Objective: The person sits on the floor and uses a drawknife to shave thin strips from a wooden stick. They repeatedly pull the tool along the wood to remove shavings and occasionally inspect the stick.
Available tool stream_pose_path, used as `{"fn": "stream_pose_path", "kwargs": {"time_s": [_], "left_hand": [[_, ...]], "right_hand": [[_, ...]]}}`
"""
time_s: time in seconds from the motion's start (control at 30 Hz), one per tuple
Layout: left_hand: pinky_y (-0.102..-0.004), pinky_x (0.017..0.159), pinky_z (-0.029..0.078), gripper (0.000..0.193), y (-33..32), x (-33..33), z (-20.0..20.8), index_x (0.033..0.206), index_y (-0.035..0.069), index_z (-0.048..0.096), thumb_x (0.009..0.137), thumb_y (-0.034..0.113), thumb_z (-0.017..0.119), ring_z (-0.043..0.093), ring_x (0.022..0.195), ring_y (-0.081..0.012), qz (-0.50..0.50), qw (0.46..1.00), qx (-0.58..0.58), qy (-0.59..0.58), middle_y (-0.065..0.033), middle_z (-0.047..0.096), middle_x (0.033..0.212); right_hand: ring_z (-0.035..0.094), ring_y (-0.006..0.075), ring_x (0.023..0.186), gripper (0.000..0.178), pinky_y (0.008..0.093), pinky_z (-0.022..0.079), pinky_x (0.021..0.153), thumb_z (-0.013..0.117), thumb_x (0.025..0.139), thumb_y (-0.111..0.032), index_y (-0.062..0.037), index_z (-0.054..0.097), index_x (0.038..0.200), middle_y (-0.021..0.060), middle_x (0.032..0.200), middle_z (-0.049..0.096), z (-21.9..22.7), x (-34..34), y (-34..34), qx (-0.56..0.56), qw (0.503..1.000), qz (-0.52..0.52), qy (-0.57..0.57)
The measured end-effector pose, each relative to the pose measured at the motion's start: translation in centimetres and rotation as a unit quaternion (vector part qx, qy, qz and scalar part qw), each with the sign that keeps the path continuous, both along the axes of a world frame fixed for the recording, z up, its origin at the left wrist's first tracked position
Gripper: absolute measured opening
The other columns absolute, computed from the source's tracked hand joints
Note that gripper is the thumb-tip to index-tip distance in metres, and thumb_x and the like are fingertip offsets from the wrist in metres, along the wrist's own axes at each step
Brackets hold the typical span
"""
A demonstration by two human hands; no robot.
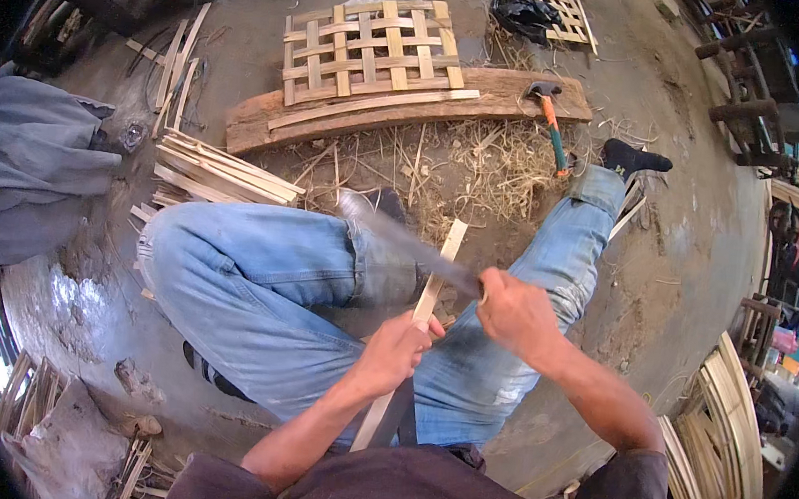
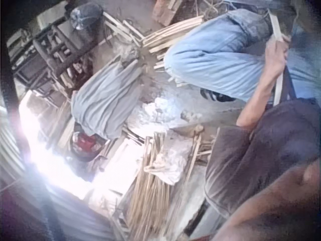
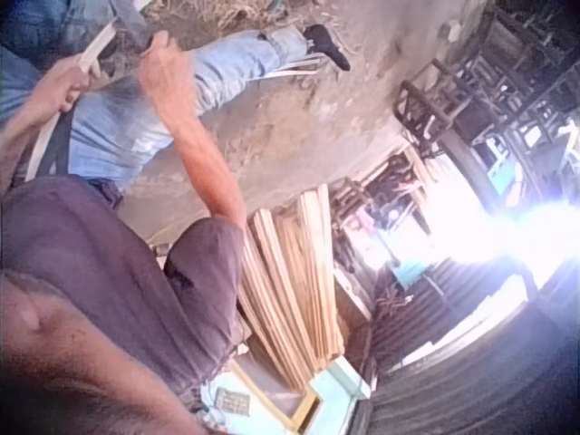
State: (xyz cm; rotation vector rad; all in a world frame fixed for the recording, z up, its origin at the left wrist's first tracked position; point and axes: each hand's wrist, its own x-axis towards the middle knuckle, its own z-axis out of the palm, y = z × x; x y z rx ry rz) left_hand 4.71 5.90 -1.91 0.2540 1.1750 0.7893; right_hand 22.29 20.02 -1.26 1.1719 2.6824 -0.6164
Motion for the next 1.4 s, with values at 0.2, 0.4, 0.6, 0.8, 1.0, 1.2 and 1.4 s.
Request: {"fn": "stream_pose_path", "kwargs": {"time_s": [0.2, 0.4, 0.6, 0.8, 1.0, 1.2, 1.4], "left_hand": [[-0.0214, 0.047, 0.036, 0.025, 0.1, -0.1, 0.0, 0.103, 0.005, 0.058, 0.095, 0.023, 0.042, 0.04, 0.057, -0.0043, 0.002, 1.0, 0.015, -0.007, 0.004, 0.043, 0.07], [-0.0207, 0.045, 0.033, 0.026, 0.2, -0.8, -0.4, 0.103, 0.005, 0.052, 0.102, 0.028, 0.039, 0.036, 0.052, -0.0041, 0.077, 0.996, 0.0, -0.055, 0.0042, 0.039, 0.067], [-0.0222, 0.044, 0.033, 0.027, 0.2, -1.5, -0.3, 0.095, 0.005, 0.049, 0.103, 0.029, 0.038, 0.036, 0.049, -0.0051, 0.081, 0.992, -0.003, -0.098, 0.0024, 0.04, 0.066], [-0.0207, 0.043, 0.032, 0.027, 0.4, -1.2, 0.5, 0.093, 0.007, 0.047, 0.103, 0.032, 0.04, 0.033, 0.048, -0.0043, 0.076, 0.991, 0.002, -0.111, 0.0039, 0.037, 0.064], [-0.021, 0.043, 0.032, 0.028, 0.0, -1.1, 0.4, 0.093, 0.007, 0.047, 0.103, 0.032, 0.04, 0.033, 0.048, -0.0044, 0.065, 0.993, 0.016, -0.101, 0.0036, 0.036, 0.064], [-0.0207, 0.043, 0.033, 0.029, -0.4, -1.0, 0.3, 0.094, 0.006, 0.048, 0.103, 0.032, 0.04, 0.034, 0.049, -0.0045, 0.064, 0.994, 0.025, -0.08, 0.0031, 0.037, 0.065], [-0.0211, 0.046, 0.036, 0.026, -0.4, -0.9, 0.1, 0.1, 0.002, 0.05, 0.104, 0.026, 0.04, 0.038, 0.052, -0.0047, 0.062, 0.997, 0.05, -0.005, 0.0012, 0.041, 0.07]], "right_hand": [[0.064, 0.0396, 0.067, 0.013, 0.049, 0.051, 0.061, 0.058, 0.081, -0.009, -0.0043, 0.053, 0.091, 0.0194, 0.071, 0.061, -1.2, 1.1, 5.0, 0.056, 0.994, -0.091, 0.011], [0.063, 0.037, 0.065, 0.018, 0.0449, 0.051, 0.059, 0.063, 0.075, -0.009, -0.0049, 0.054, 0.09, 0.0152, 0.072, 0.061, 0.4, 0.0, -2.4, -0.004, 0.998, 0.06, 0.025], [0.063, 0.0349, 0.066, 0.018, 0.0436, 0.051, 0.057, 0.063, 0.075, -0.009, -0.0055, 0.053, 0.089, 0.0132, 0.074, 0.061, 0.5, 0.5, -0.8, 0.01, 0.999, 0.027, 0.035], [0.064, 0.0352, 0.068, 0.016, 0.0455, 0.051, 0.057, 0.061, 0.078, -0.01, -0.0054, 0.052, 0.09, 0.014, 0.076, 0.062, 0.6, 0.3, 0.7, 0.018, 1.0, 0.013, 0.021], [0.065, 0.0356, 0.068, 0.013, 0.0461, 0.053, 0.059, 0.058, 0.082, -0.011, -0.0049, 0.051, 0.09, 0.0152, 0.077, 0.063, 0.3, 0.1, 3.2, 0.06, 0.997, 0.003, 0.041], [0.065, 0.0366, 0.068, 0.013, 0.0448, 0.053, 0.06, 0.059, 0.082, -0.012, -0.0043, 0.052, 0.09, 0.0162, 0.077, 0.063, -0.1, 0.0, 3.3, 0.066, 0.996, -0.038, 0.053], [0.064, 0.0387, 0.069, 0.012, 0.0455, 0.052, 0.059, 0.058, 0.082, -0.011, -0.0044, 0.053, 0.09, 0.0184, 0.078, 0.064, 1.5, -0.6, 2.0, 0.028, 0.998, 0.053, 0.008]]}}
